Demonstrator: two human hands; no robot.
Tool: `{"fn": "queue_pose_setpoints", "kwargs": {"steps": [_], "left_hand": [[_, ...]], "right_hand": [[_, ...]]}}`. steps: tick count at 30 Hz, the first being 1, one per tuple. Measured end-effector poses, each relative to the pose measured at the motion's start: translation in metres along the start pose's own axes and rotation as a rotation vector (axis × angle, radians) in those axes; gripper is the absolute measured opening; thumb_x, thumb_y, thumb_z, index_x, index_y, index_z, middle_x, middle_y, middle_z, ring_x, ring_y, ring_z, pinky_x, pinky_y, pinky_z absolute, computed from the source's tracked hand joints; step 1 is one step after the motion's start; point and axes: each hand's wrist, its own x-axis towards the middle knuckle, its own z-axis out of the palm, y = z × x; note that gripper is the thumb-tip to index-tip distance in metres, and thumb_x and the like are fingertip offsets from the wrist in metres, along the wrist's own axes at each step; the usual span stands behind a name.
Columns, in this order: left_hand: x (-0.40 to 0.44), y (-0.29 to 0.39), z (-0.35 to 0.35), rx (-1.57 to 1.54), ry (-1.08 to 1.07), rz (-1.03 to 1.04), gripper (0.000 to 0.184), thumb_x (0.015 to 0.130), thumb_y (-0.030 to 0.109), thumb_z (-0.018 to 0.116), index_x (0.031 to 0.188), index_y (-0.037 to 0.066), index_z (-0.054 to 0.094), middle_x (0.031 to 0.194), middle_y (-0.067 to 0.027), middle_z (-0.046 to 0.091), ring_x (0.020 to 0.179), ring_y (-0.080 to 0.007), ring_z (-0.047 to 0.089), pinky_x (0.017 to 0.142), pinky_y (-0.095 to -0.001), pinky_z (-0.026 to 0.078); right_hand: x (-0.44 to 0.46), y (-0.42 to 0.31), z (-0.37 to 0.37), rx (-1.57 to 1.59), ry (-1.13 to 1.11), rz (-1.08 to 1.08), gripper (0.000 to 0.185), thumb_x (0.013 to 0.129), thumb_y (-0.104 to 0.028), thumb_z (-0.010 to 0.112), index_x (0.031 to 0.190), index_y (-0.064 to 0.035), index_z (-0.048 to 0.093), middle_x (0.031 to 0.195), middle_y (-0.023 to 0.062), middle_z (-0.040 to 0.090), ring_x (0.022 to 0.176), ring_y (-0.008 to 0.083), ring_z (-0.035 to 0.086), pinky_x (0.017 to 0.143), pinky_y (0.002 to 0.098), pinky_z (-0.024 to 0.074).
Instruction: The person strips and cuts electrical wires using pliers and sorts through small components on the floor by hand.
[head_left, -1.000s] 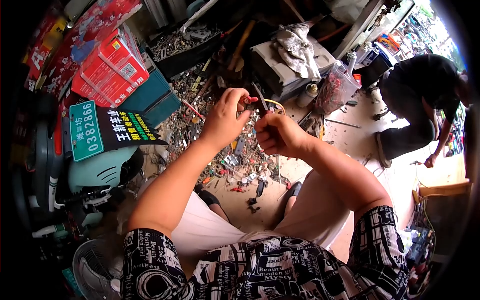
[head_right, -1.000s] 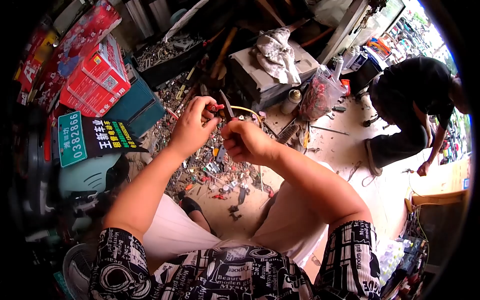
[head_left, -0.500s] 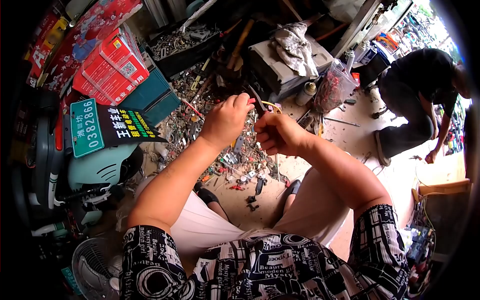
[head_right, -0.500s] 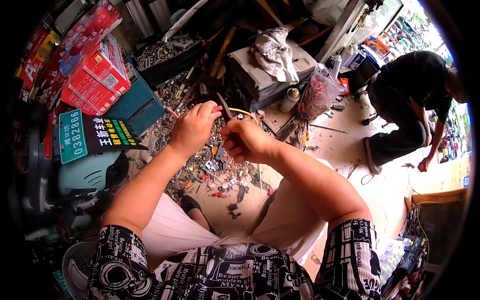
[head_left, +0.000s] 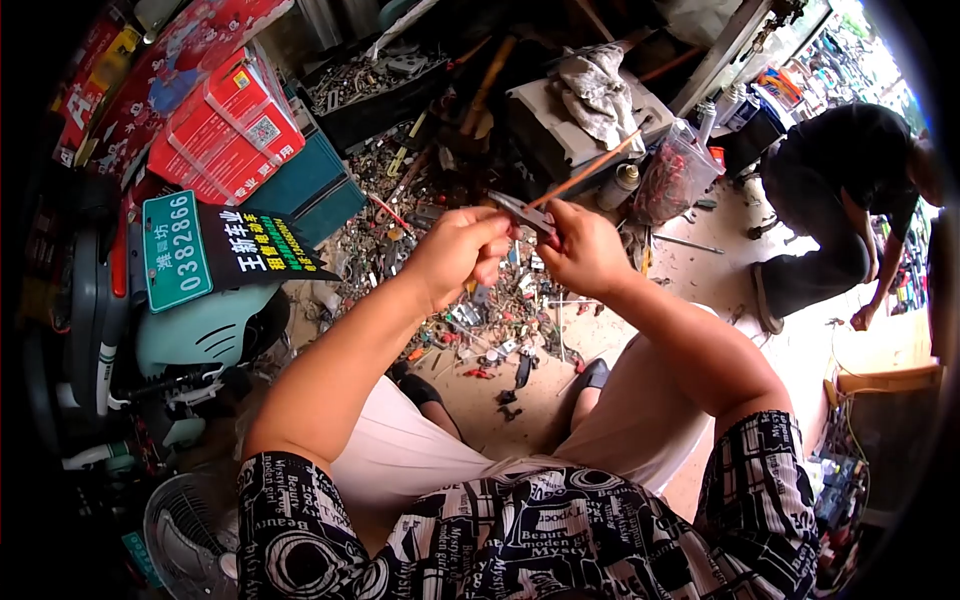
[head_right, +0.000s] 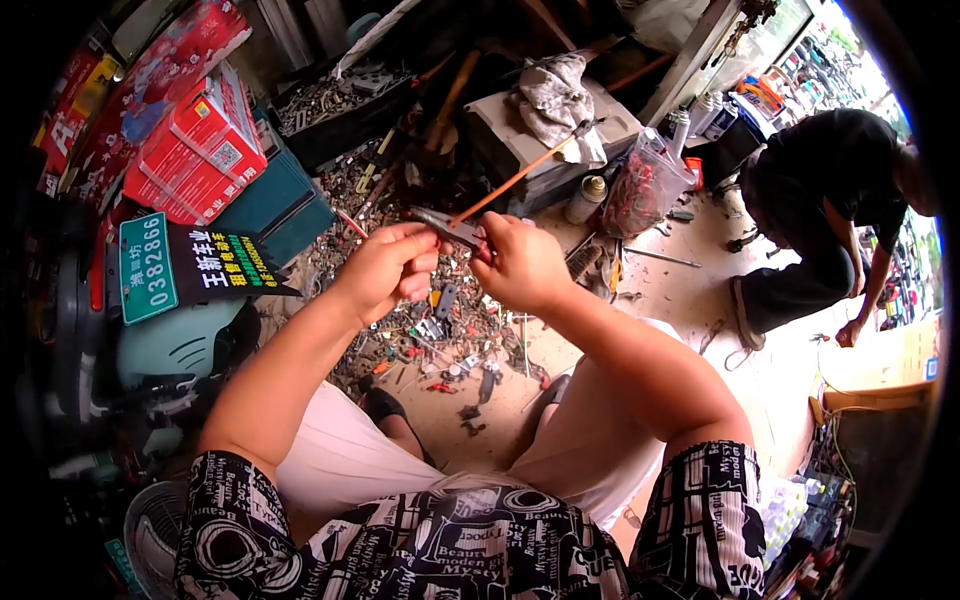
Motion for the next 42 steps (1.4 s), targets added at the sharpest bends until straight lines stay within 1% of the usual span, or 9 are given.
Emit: {"fn": "queue_pose_setpoints", "kwargs": {"steps": [4,13,18,23,27,30,35,39,42], "left_hand": [[-0.019,-0.008,0.007,-0.178,-0.206,-0.154,0.02,0.098,0.012,0.041,0.099,0.002,0.059,0.06,0.0057,0.042,0.044,-0.0049,0.038,0.045,-0.0225,0.034],[-0.05,-0.053,0.032,-0.474,-0.532,-0.568,0.024,0.101,0.031,0.043,0.097,0.012,0.058,0.06,0.0075,0.038,0.042,-0.005,0.036,0.046,-0.0222,0.035],[-0.066,-0.067,0.044,-0.613,-0.731,-0.635,0.033,0.1,0.035,0.043,0.101,0.005,0.058,0.058,0.0082,0.033,0.04,-0.0045,0.034,0.046,-0.0238,0.038],[-0.05,-0.035,0.034,-0.185,-0.374,-0.205,0.035,0.102,0.031,0.039,0.103,0.001,0.058,0.058,0.0045,0.042,0.045,-0.009,0.046,0.051,-0.0284,0.043],[-0.031,-0.019,0.022,0.546,0.114,0.377,0.032,0.099,0.031,0.047,0.11,0.002,0.053,0.079,-0.0046,0.058,0.063,-0.0113,0.055,0.058,-0.0257,0.047],[-0.025,-0.016,0.017,0.877,0.246,0.587,0.031,0.094,0.027,0.057,0.111,0.002,0.052,0.086,-0.0084,0.06,0.067,-0.0164,0.06,0.059,-0.0314,0.049],[-0.017,-0.019,0.013,1.166,0.405,0.781,0.038,0.088,0.021,0.063,0.118,0.004,0.049,0.099,-0.0139,0.059,0.081,-0.0309,0.062,0.066,-0.0372,0.051],[-0.014,-0.01,0.015,1.225,0.466,0.806,0.037,0.086,0.02,0.064,0.117,0.005,0.05,0.098,-0.012,0.058,0.083,-0.0307,0.062,0.068,-0.0386,0.051],[-0.009,-0.004,0.011,1.469,0.459,1.086,0.033,0.084,0.015,0.067,0.113,0.006,0.055,0.098,-0.0096,0.058,0.072,-0.0254,0.062,0.062,-0.0338,0.05]], "right_hand": [[0.001,0.014,-0.019,-0.136,0.129,-0.483,0.022,0.061,-0.014,0.063,0.079,-0.0072,0.052,0.073,0.0105,0.05,0.067,0.0321,0.054,0.059,0.0414,0.0454],[-0.023,0.011,-0.031,-0.042,0.079,-0.894,0.017,0.066,-0.014,0.066,0.075,-0.0078,0.053,0.073,0.0069,0.048,0.065,0.0262,0.049,0.056,0.0374,0.041],[-0.037,-0.005,-0.032,0.098,0.052,-1.005,0.014,0.08,-0.018,0.059,0.079,-0.0058,0.053,0.076,0.0078,0.049,0.066,0.0265,0.049,0.057,0.0374,0.0425],[-0.036,0.007,-0.032,0.045,0.0,-0.484,0.024,0.06,-0.012,0.062,0.08,-0.0046,0.051,0.078,0.0134,0.05,0.071,0.0364,0.051,0.061,0.0428,0.0449],[-0.032,0.003,-0.01,0.567,-0.112,0.258,0.025,0.088,-0.023,0.063,0.078,-0.0062,0.048,0.06,-0.0014,0.039,0.06,0.0085,0.035,0.056,0.0263,0.0345],[-0.027,0.007,-0.007,0.828,-0.178,0.495,0.026,0.089,-0.024,0.062,0.074,-0.0068,0.048,0.062,-0.0051,0.04,0.06,0.0068,0.036,0.054,0.0253,0.0308],[-0.02,0.003,-0.002,0.956,-0.277,0.553,0.026,0.09,-0.023,0.06,0.072,-0.0091,0.047,0.061,-0.0045,0.042,0.053,0.0072,0.037,0.048,0.0258,0.0302],[-0.016,-0.01,-0.002,1.022,-0.409,0.617,0.031,0.091,-0.024,0.058,0.067,-0.014,0.04,0.059,-0.0041,0.041,0.047,0.0079,0.036,0.043,0.0257,0.0277],[-0.014,-0.023,-0.005,1.043,-0.497,0.685,0.034,0.094,-0.027,0.051,0.066,-0.0148,0.037,0.058,-0.0043,0.035,0.047,0.0099,0.031,0.044,0.0271,0.025]]}}
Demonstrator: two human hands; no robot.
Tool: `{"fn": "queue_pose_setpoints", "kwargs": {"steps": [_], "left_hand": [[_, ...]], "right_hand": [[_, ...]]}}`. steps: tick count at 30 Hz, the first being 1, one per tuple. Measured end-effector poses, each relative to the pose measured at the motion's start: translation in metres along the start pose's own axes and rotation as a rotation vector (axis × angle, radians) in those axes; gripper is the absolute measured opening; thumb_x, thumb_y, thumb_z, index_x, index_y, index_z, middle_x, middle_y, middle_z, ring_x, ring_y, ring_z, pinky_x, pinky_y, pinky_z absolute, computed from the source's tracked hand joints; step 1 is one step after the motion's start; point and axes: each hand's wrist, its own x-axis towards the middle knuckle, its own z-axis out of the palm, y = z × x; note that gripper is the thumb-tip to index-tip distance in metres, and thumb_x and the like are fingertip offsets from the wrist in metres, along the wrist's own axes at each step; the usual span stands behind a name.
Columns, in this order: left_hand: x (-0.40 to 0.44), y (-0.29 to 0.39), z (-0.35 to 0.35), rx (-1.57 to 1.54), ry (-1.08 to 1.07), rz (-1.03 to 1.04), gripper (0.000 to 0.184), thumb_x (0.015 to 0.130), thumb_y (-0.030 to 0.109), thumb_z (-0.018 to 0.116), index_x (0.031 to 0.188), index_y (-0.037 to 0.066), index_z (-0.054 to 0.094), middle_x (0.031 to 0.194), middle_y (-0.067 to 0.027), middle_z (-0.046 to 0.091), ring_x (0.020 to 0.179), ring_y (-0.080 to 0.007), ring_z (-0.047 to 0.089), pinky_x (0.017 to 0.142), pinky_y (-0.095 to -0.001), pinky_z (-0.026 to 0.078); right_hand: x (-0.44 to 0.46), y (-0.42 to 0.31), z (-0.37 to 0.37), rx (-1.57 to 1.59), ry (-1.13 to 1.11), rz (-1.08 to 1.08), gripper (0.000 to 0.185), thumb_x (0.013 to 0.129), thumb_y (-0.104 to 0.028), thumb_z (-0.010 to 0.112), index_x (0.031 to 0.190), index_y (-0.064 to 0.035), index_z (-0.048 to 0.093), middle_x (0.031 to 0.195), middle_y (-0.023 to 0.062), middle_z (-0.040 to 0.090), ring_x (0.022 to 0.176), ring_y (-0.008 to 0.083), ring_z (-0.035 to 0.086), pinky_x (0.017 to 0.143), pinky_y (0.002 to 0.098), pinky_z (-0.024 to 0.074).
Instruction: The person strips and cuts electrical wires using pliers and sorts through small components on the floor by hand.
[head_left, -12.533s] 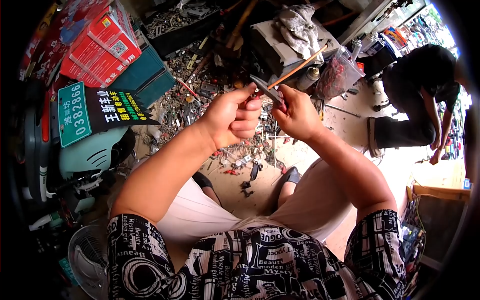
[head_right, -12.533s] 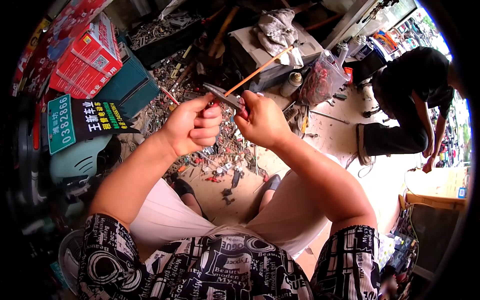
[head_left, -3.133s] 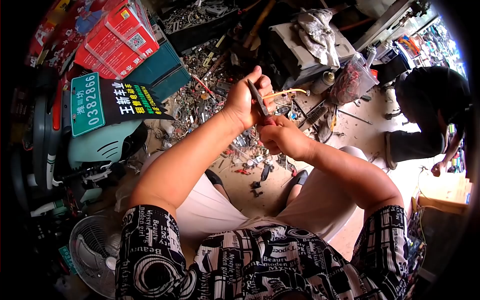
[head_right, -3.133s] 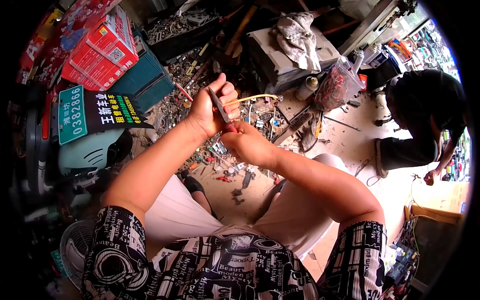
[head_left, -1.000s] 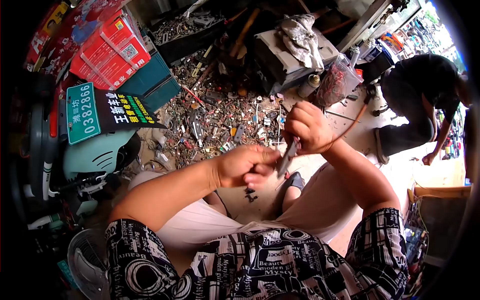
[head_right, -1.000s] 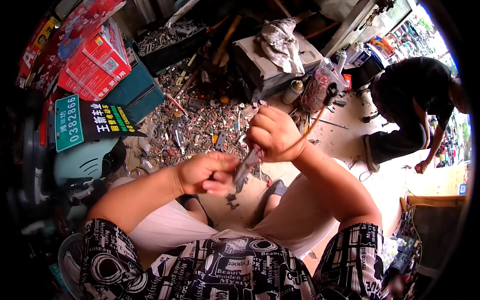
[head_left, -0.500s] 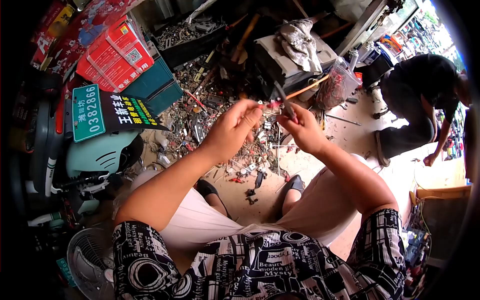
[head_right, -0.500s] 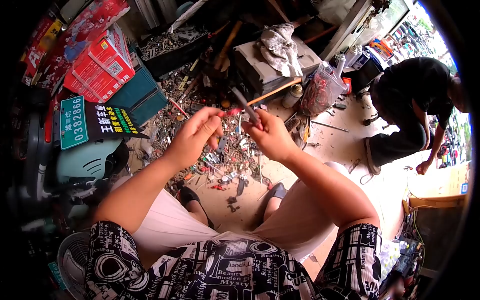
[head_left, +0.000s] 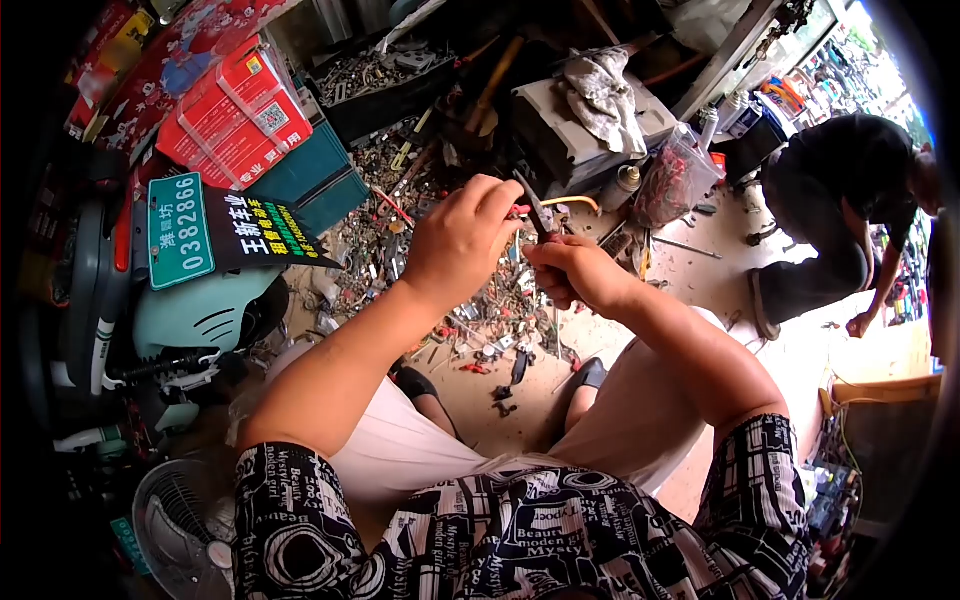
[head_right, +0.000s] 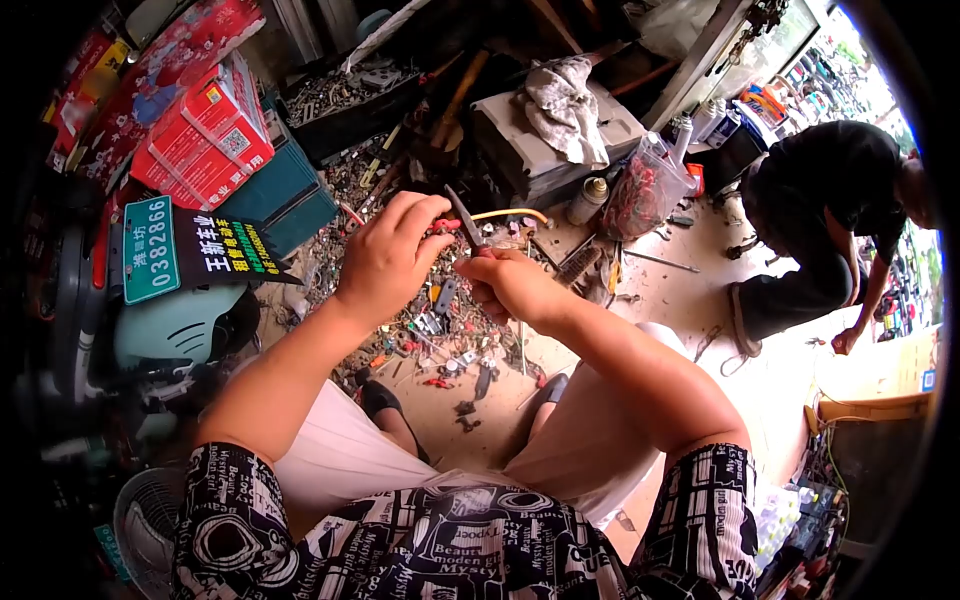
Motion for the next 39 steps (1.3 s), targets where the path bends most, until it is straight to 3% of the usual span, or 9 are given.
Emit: {"fn": "queue_pose_setpoints", "kwargs": {"steps": [11,19,24,26,28,30,34,36,39], "left_hand": [[-0.011,-0.018,0.028,0.068,-0.206,0.001,0.013,0.087,0.016,0.062,0.094,0.007,0.055,0.086,-0.0086,0.062,0.077,-0.0301,0.063,0.063,-0.0396,0.05],[-0.015,-0.016,0.05,0.054,-0.259,-0.171,0.02,0.094,0.023,0.053,0.086,0.005,0.052,0.075,-0.0161,0.061,0.069,-0.0381,0.062,0.056,-0.0469,0.049],[-0.011,-0.013,0.05,-0.146,-0.288,-0.344,0.03,0.094,0.027,0.052,0.082,0.0,0.053,0.066,-0.0214,0.059,0.064,-0.0404,0.059,0.055,-0.0458,0.047],[-0.008,-0.015,0.048,-0.318,-0.33,-0.521,0.035,0.095,0.03,0.048,0.082,-0.001,0.057,0.068,-0.0234,0.061,0.061,-0.0401,0.059,0.053,-0.0444,0.046],[-0.003,-0.02,0.037,-0.913,-0.522,-0.943,0.045,0.099,0.038,0.039,0.075,0.004,0.054,0.052,-0.0022,0.049,0.037,-0.0168,0.045,0.047,-0.0335,0.044],[-0.003,-0.017,0.026,-1.383,-0.507,-1.126,0.043,0.101,0.043,0.036,0.075,0.01,0.048,0.047,0.0078,0.034,0.032,-0.0074,0.03,0.04,-0.026,0.037],[-0.005,-0.015,0.013,-2.02,-0.629,-1.277,0.044,0.101,0.043,0.033,0.066,0.016,0.042,0.043,0.0092,0.03,0.03,-0.0071,0.029,0.041,-0.0264,0.036],[-0.009,-0.009,0.01,-2.104,-0.66,-1.247,0.045,0.1,0.043,0.033,0.065,0.017,0.041,0.043,0.009,0.029,0.03,-0.0075,0.03,0.042,-0.027,0.037],[-0.008,-0.002,0.005,-2.025,-0.686,-1.224,0.048,0.1,0.044,0.032,0.062,0.017,0.04,0.042,0.0078,0.031,0.033,-0.0086,0.033,0.046,-0.0279,0.04]], "right_hand": [[0.003,-0.006,-0.003,0.335,-0.157,0.402,0.027,0.088,-0.034,0.05,0.071,-0.0134,0.045,0.061,-0.0016,0.039,0.051,0.0122,0.032,0.048,0.0283,0.0298],[0.004,0.002,0.01,0.237,0.085,0.294,0.02,0.084,-0.026,0.049,0.07,-0.0135,0.042,0.062,0.0015,0.043,0.05,0.014,0.038,0.046,0.0307,0.0343],[0.019,0.021,-0.001,-0.168,0.184,0.091,0.021,0.087,-0.026,0.05,0.079,-0.0069,0.052,0.061,0.0039,0.051,0.053,0.0189,0.053,0.05,0.0363,0.0466],[0.022,0.027,-0.007,-0.492,0.298,-0.116,0.023,0.085,-0.026,0.052,0.082,-0.0032,0.053,0.064,0.0082,0.057,0.057,0.0207,0.057,0.058,0.0369,0.0475],[0.01,0.012,-0.003,-0.568,0.355,-0.146,0.023,0.083,-0.025,0.054,0.08,-0.002,0.052,0.067,0.0137,0.06,0.064,0.0266,0.06,0.064,0.0385,0.0474],[0.004,0.007,-0.005,-0.804,0.4,-0.271,0.021,0.081,-0.023,0.055,0.08,-0.0023,0.05,0.07,0.0165,0.06,0.069,0.035,0.061,0.065,0.0428,0.0476],[0.005,0.009,-0.016,-1.034,0.441,-0.522,0.021,0.078,-0.02,0.057,0.084,-0.0028,0.048,0.074,0.0188,0.059,0.072,0.041,0.059,0.065,0.0475,0.0469],[0.005,0.006,-0.02,-1.099,0.463,-0.804,0.023,0.074,-0.018,0.059,0.088,-0.0033,0.047,0.075,0.019,0.057,0.071,0.0415,0.057,0.063,0.0494,0.0458],[0.0,0.003,-0.018,-1.108,0.454,-0.849,0.024,0.073,-0.017,0.06,0.088,-0.0036,0.047,0.075,0.0191,0.056,0.07,0.0412,0.057,0.062,0.0499,0.0454]]}}
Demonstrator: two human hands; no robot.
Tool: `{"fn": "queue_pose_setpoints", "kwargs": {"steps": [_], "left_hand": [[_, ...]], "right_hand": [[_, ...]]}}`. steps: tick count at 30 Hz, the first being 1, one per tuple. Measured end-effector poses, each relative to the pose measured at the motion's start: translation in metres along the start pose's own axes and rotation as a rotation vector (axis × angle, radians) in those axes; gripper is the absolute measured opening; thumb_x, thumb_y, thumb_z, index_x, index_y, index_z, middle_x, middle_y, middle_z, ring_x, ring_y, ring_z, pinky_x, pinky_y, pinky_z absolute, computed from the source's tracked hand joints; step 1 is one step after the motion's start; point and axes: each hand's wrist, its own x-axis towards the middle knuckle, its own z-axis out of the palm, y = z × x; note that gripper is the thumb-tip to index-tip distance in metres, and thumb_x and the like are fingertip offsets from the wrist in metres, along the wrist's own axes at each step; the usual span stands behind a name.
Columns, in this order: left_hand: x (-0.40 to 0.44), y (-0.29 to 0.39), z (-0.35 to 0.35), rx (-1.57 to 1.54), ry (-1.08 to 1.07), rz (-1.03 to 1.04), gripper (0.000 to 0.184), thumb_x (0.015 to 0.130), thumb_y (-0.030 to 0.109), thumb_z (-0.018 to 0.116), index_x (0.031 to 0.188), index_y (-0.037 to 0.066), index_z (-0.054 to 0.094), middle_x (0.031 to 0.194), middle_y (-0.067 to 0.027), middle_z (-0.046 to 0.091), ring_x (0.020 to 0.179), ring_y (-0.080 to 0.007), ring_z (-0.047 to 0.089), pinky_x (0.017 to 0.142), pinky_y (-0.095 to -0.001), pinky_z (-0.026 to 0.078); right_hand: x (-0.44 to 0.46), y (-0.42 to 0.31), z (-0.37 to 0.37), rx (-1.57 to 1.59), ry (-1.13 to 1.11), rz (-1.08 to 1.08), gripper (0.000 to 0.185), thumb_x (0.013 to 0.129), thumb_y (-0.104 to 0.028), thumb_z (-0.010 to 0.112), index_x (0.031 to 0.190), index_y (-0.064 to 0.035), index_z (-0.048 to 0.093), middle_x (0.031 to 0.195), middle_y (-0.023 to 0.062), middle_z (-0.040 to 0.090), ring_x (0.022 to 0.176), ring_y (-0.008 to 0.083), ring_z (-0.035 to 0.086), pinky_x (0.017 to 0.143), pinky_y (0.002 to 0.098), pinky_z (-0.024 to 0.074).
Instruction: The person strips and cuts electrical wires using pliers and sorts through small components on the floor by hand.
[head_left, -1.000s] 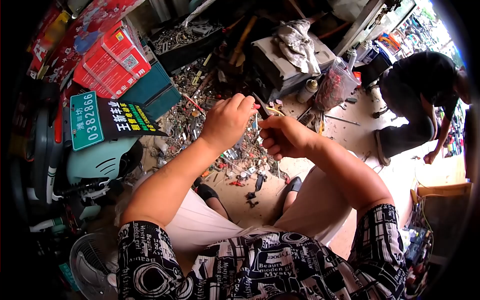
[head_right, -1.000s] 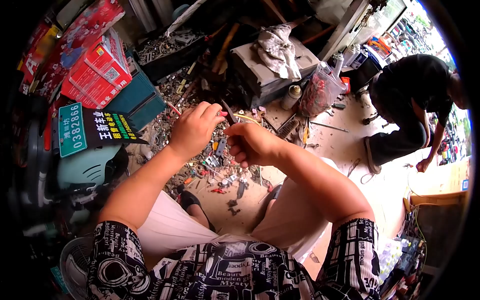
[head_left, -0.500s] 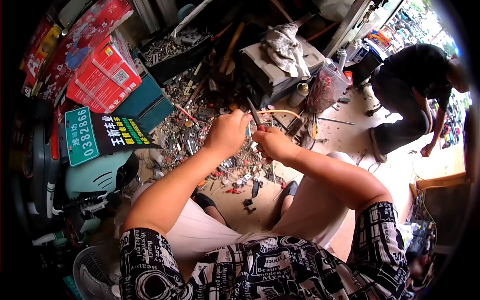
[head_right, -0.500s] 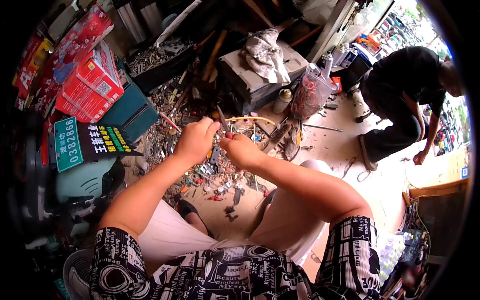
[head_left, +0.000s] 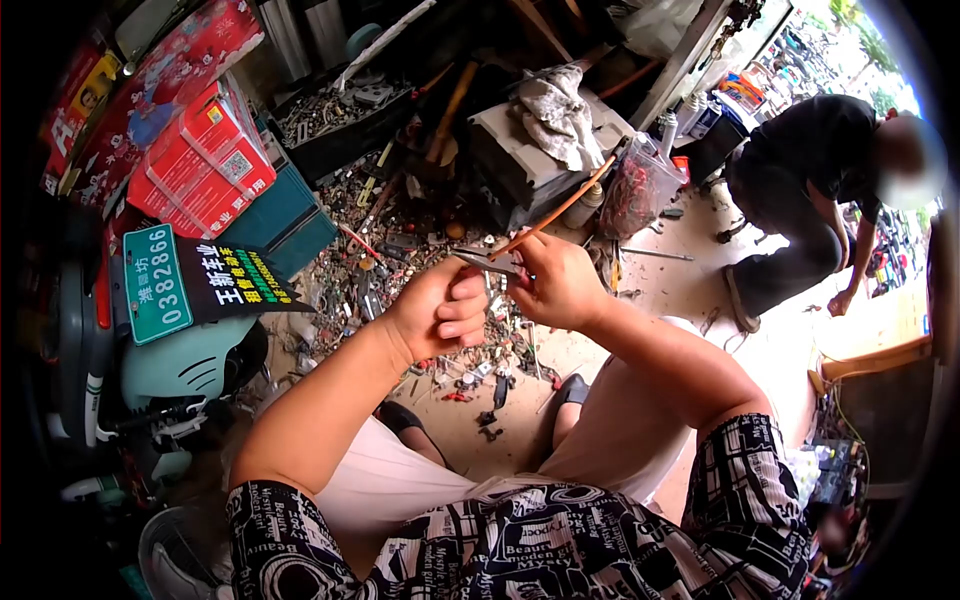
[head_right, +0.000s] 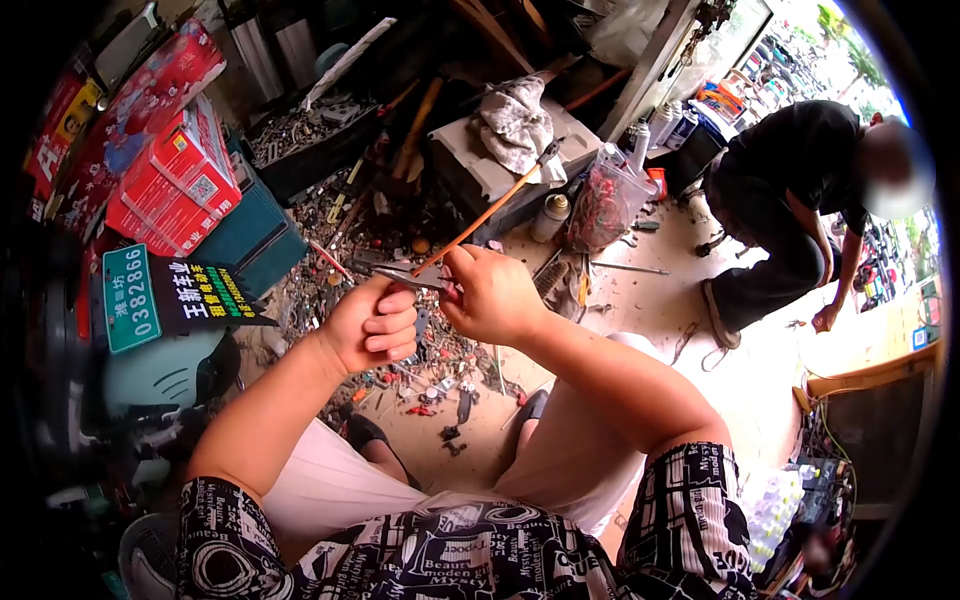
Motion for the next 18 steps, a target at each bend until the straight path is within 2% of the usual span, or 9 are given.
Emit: {"fn": "queue_pose_setpoints", "kwargs": {"steps": [2,3,5,6,7,8,9,13,18], "left_hand": [[0.0,0.001,0.004,0.251,0.189,0.07,0.05,0.101,0.045,0.03,0.065,0.015,0.045,0.047,0.0027,0.04,0.042,-0.011,0.042,0.053,-0.0292,0.043],[0.004,-0.002,0.002,0.262,0.302,0.153,0.048,0.101,0.047,0.029,0.079,0.011,0.054,0.058,-0.0021,0.052,0.05,-0.0118,0.049,0.055,-0.0292,0.046],[0.006,-0.003,0.0,0.485,0.383,0.317,0.047,0.1,0.049,0.034,0.098,0.007,0.056,0.078,-0.0025,0.062,0.053,-0.0089,0.052,0.054,-0.0258,0.048],[0.009,-0.002,-0.002,0.669,0.418,0.446,0.041,0.099,0.045,0.04,0.103,0.008,0.056,0.085,-0.0033,0.064,0.058,-0.0063,0.054,0.055,-0.0213,0.047],[0.007,-0.003,0.001,0.795,0.479,0.533,0.028,0.097,0.032,0.051,0.106,0.007,0.055,0.085,-0.0028,0.064,0.061,-0.0075,0.056,0.058,-0.0221,0.048],[0.01,-0.006,-0.002,0.961,0.527,0.674,0.023,0.095,0.026,0.055,0.105,0.005,0.055,0.084,-0.0036,0.064,0.063,-0.0088,0.057,0.059,-0.0232,0.048],[0.013,-0.008,-0.002,1.129,0.572,0.816,0.02,0.093,0.02,0.059,0.103,0.003,0.056,0.084,-0.0043,0.065,0.064,-0.01,0.058,0.06,-0.0243,0.048],[0.009,-0.004,-0.004,1.328,0.578,0.813,0.018,0.09,0.014,0.06,0.1,0.0,0.056,0.079,-0.0055,0.064,0.066,-0.0119,0.059,0.061,-0.0271,0.048],[0.008,-0.004,-0.001,1.098,0.545,0.607,0.018,0.096,0.019,0.051,0.094,0.001,0.056,0.073,-0.0022,0.06,0.062,-0.0087,0.054,0.058,-0.0233,0.045]], "right_hand": [[0.0,-0.001,-0.001,-0.003,-0.007,0.0,0.023,0.073,-0.018,0.059,0.086,-0.0039,0.047,0.073,0.0188,0.056,0.07,0.0409,0.057,0.062,0.0495,0.0455],[-0.001,-0.001,-0.002,0.044,-0.071,0.098,0.021,0.074,-0.019,0.06,0.083,-0.0041,0.047,0.072,0.0184,0.057,0.069,0.0403,0.057,0.062,0.0486,0.0455],[-0.001,-0.004,-0.001,0.094,-0.136,0.192,0.021,0.074,-0.02,0.06,0.081,-0.0044,0.047,0.071,0.018,0.057,0.068,0.0396,0.058,0.062,0.0477,0.0455],[0.0,-0.006,-0.002,0.152,-0.167,0.296,0.021,0.075,-0.021,0.06,0.078,-0.0045,0.047,0.07,0.0179,0.058,0.068,0.0391,0.058,0.062,0.0467,0.0454],[0.0,-0.007,-0.003,0.209,-0.197,0.402,0.022,0.076,-0.022,0.06,0.075,-0.0046,0.047,0.068,0.0178,0.058,0.067,0.0386,0.058,0.062,0.0458,0.0454],[-0.001,-0.004,0.001,0.232,-0.194,0.421,0.023,0.077,-0.023,0.059,0.073,-0.0043,0.046,0.065,0.016,0.057,0.061,0.0333,0.057,0.061,0.0422,0.0452],[-0.002,-0.002,0.003,0.232,-0.194,0.42,0.023,0.077,-0.023,0.059,0.073,-0.0043,0.046,0.065,0.016,0.057,0.061,0.0333,0.057,0.061,0.0422,0.0452],[-0.005,-0.003,0.007,0.435,-0.226,0.49,0.024,0.08,-0.022,0.057,0.071,-0.0048,0.043,0.061,0.0092,0.052,0.057,0.0208,0.051,0.058,0.0362,0.0439],[-0.004,-0.005,0.005,0.479,-0.24,0.508,0.022,0.079,-0.019,0.058,0.072,-0.0047,0.043,0.06,0.008,0.052,0.058,0.0185,0.053,0.057,0.0351,0.0439]]}}
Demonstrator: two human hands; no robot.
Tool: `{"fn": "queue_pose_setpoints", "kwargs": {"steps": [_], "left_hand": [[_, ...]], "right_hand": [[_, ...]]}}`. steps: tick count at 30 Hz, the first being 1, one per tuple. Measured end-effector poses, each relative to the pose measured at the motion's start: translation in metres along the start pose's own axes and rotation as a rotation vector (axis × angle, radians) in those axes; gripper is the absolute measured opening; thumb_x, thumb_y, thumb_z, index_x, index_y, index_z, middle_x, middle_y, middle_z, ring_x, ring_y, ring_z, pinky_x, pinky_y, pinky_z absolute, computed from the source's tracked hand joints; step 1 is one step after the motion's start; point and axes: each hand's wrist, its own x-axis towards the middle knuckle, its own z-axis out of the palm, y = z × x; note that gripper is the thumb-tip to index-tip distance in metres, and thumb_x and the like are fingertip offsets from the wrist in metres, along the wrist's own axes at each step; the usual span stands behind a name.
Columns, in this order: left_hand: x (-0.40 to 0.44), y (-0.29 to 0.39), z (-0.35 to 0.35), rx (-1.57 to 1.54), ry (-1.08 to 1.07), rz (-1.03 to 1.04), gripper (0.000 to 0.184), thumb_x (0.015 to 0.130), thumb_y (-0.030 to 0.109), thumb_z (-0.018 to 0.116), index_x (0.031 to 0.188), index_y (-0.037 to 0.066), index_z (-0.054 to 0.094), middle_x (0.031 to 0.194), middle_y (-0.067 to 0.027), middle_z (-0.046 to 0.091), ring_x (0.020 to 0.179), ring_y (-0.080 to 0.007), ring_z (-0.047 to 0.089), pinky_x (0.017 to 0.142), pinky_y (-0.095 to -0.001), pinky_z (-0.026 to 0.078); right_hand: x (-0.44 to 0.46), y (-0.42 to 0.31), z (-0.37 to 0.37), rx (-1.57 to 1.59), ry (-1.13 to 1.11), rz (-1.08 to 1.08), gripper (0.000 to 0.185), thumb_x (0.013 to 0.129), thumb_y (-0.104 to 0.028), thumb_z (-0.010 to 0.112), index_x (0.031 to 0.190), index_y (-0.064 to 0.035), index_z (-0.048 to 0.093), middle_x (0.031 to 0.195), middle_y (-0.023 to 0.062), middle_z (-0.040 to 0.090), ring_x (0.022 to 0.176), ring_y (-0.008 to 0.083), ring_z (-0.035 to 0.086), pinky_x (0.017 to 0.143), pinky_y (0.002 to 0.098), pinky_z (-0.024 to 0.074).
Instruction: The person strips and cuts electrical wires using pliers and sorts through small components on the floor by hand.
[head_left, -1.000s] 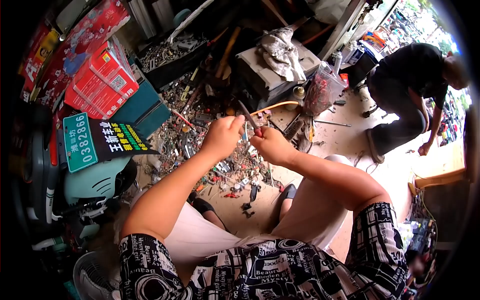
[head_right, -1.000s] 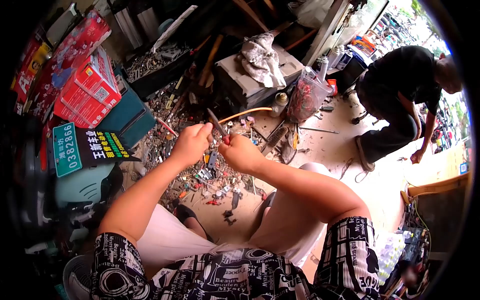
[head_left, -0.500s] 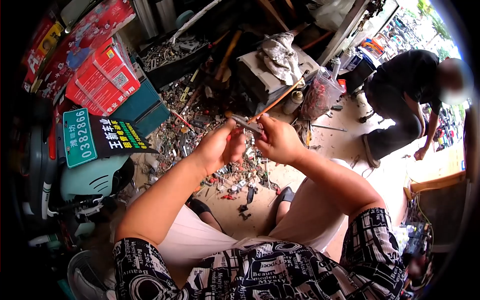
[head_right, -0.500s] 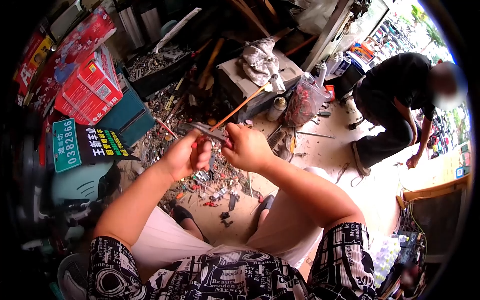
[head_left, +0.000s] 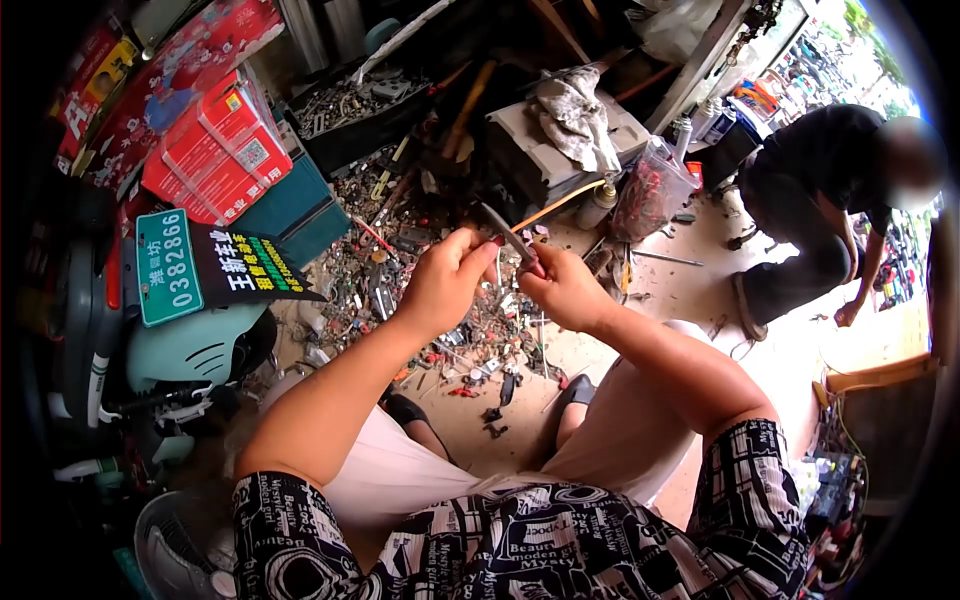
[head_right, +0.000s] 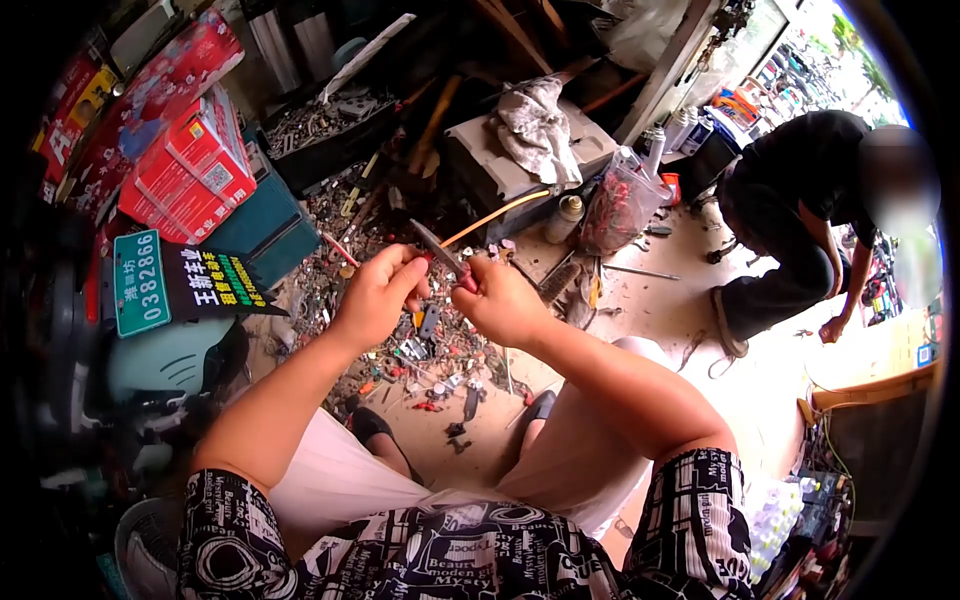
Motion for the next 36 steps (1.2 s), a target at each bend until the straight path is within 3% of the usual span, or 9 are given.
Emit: {"fn": "queue_pose_setpoints", "kwargs": {"steps": [10,13,17,18,21,25,26,29,36], "left_hand": [[-0.005,0.008,0.002,-0.798,-0.161,-0.417,0.043,0.101,0.042,0.036,0.072,0.012,0.046,0.051,0.0047,0.036,0.04,-0.0112,0.037,0.053,-0.031,0.043],[-0.005,0.005,0.0,-0.793,-0.167,-0.466,0.045,0.101,0.044,0.035,0.071,0.012,0.047,0.05,0.0036,0.036,0.042,-0.0114,0.039,0.053,-0.0315,0.043],[-0.001,0.0,0.003,-0.525,-0.023,-0.296,0.043,0.1,0.046,0.038,0.091,0.008,0.054,0.073,-0.0033,0.059,0.05,-0.0099,0.051,0.053,-0.0243,0.046],[0.0,-0.002,0.002,-0.421,0.015,-0.192,0.038,0.1,0.043,0.041,0.101,0.007,0.053,0.088,-0.0044,0.063,0.054,-0.0088,0.054,0.054,-0.0203,0.047],[0.002,-0.004,0.004,-0.248,0.095,0.096,0.031,0.089,0.026,0.065,0.104,0.005,0.049,0.088,-0.0033,0.06,0.073,-0.008,0.057,0.063,-0.022,0.047],[0.0,-0.006,0.005,-0.072,0.109,0.21,0.021,0.088,0.014,0.065,0.1,0.002,0.052,0.093,-0.0059,0.062,0.082,-0.0101,0.058,0.072,-0.0261,0.048],[0.0,-0.005,0.006,-0.069,0.103,0.196,0.014,0.092,0.012,0.06,0.099,0.004,0.052,0.085,-0.0008,0.058,0.064,-0.0048,0.052,0.057,-0.0193,0.044],[-0.001,0.001,0.002,-0.236,0.047,-0.047,0.012,0.095,0.015,0.056,0.096,0.002,0.055,0.078,-0.0004,0.058,0.06,-0.0052,0.051,0.056,-0.019,0.044],[0.0,-0.008,0.0,-0.534,-0.068,-0.232,0.036,0.101,0.035,0.041,0.093,0.003,0.054,0.066,0.0025,0.047,0.056,-0.0104,0.049,0.058,-0.0243,0.044]], "right_hand": [[0.003,-0.003,0.001,-0.226,0.119,-0.161,0.019,0.078,-0.016,0.058,0.074,-0.0046,0.043,0.058,0.0114,0.05,0.053,0.0251,0.05,0.054,0.0365,0.0417],[0.003,-0.003,0.002,-0.169,0.098,-0.134,0.018,0.078,-0.015,0.058,0.074,-0.0042,0.044,0.058,0.0097,0.049,0.053,0.0217,0.05,0.054,0.0352,0.0413],[0.004,-0.002,0.004,-0.092,0.074,-0.118,0.017,0.079,-0.015,0.057,0.074,-0.0035,0.045,0.058,0.0079,0.048,0.054,0.0175,0.048,0.053,0.0337,0.0408],[0.005,0.001,0.005,-0.091,0.067,-0.12,0.017,0.079,-0.015,0.057,0.074,-0.0031,0.046,0.058,0.0071,0.048,0.054,0.0158,0.047,0.053,0.033,0.0406],[0.006,0.0,0.005,-0.07,0.05,-0.096,0.018,0.079,-0.015,0.057,0.074,-0.0025,0.047,0.058,0.0061,0.047,0.056,0.0137,0.046,0.054,0.032,0.0404],[0.005,-0.002,0.004,-0.048,0.033,-0.049,0.019,0.079,-0.016,0.057,0.074,-0.0025,0.047,0.059,0.0054,0.047,0.057,0.0128,0.045,0.054,0.0313,0.0408],[0.004,-0.005,0.004,-0.053,0.02,-0.029,0.019,0.08,-0.016,0.057,0.074,-0.0027,0.046,0.06,0.0052,0.048,0.058,0.0128,0.046,0.055,0.0311,0.0413],[0.003,-0.003,0.004,-0.042,0.002,-0.004,0.018,0.08,-0.016,0.057,0.074,-0.0029,0.046,0.062,0.0058,0.049,0.06,0.0126,0.046,0.056,0.031,0.0416],[0.003,-0.001,0.003,0.04,-0.046,0.012,0.018,0.082,-0.017,0.057,0.076,-0.0041,0.046,0.065,0.0024,0.048,0.062,0.0118,0.045,0.058,0.0298,0.0405]]}}
